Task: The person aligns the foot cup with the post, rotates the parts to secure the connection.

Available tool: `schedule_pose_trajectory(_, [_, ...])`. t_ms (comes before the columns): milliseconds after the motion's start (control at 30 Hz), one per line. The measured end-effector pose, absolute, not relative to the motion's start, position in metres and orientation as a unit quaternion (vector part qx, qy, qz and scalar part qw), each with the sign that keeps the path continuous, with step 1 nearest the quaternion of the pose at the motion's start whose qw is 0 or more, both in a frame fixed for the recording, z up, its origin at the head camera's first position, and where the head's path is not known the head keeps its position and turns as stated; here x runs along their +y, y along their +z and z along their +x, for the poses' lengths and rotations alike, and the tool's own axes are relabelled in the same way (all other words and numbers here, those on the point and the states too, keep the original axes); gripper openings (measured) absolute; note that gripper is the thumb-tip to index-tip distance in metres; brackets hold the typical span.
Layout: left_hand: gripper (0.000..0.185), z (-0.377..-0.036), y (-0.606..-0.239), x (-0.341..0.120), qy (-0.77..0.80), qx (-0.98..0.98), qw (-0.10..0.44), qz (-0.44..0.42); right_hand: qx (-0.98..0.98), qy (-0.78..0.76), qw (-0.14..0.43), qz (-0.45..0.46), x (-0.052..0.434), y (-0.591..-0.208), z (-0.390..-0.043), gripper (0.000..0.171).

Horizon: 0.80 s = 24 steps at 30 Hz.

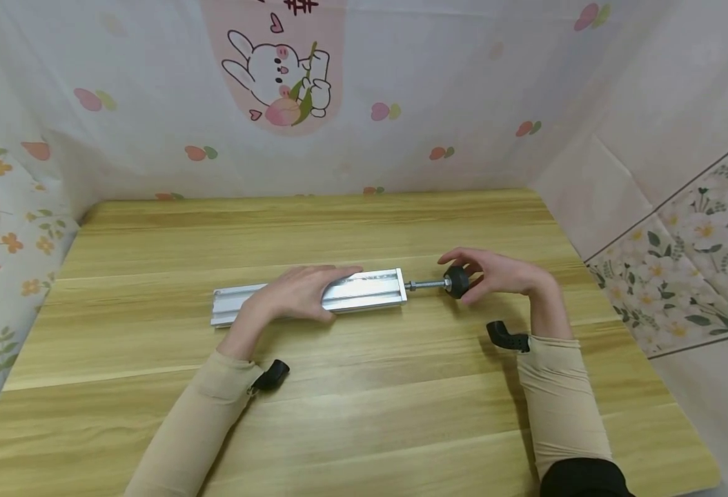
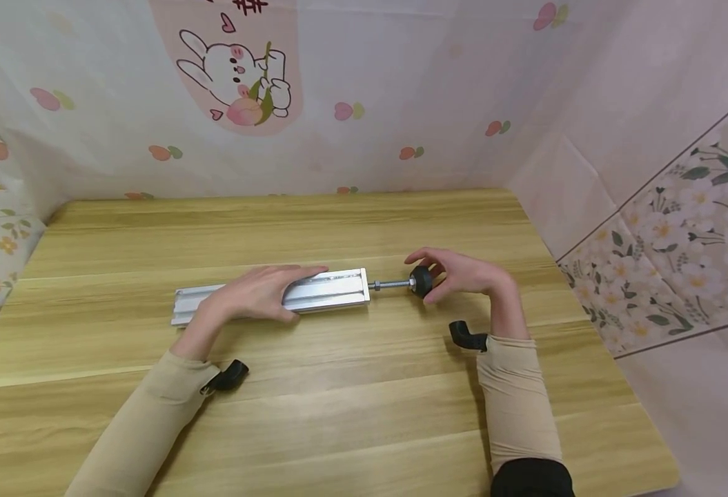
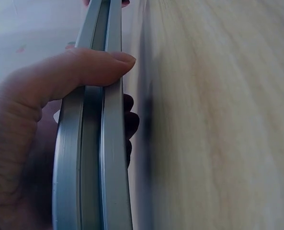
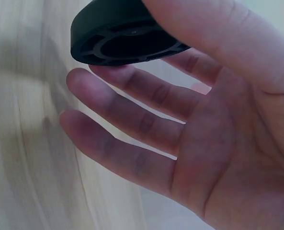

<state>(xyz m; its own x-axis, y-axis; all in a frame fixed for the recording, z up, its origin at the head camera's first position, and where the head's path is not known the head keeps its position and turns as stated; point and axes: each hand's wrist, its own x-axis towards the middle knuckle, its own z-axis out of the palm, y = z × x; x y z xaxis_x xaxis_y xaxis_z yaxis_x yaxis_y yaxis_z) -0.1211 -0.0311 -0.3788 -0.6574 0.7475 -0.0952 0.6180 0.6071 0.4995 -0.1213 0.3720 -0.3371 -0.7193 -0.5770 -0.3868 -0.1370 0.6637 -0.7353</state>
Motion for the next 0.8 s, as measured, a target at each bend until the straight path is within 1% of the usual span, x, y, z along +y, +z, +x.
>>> schedule_pose_trajectory(200, [0.098, -0.126, -0.379, -0.03, 0.221, 0.879, 0.168, 0.387, 0.869, -0.329, 0.306, -0.208, 0.372, -0.339, -0.122, 0.079])
schedule_pose_trajectory(433, [0.098, -0.132, -0.38, -0.029, 0.229, 0.872, 0.194, 0.388, 0.865, -0.335, 0.32, -0.195, 0.371, -0.339, -0.123, 0.077])
schedule_pose_trajectory(800, [0.097, -0.138, -0.383, -0.031, 0.242, 0.864, 0.215, 0.385, 0.862, -0.349, 0.32, -0.18, 0.368, -0.341, -0.124, 0.075])
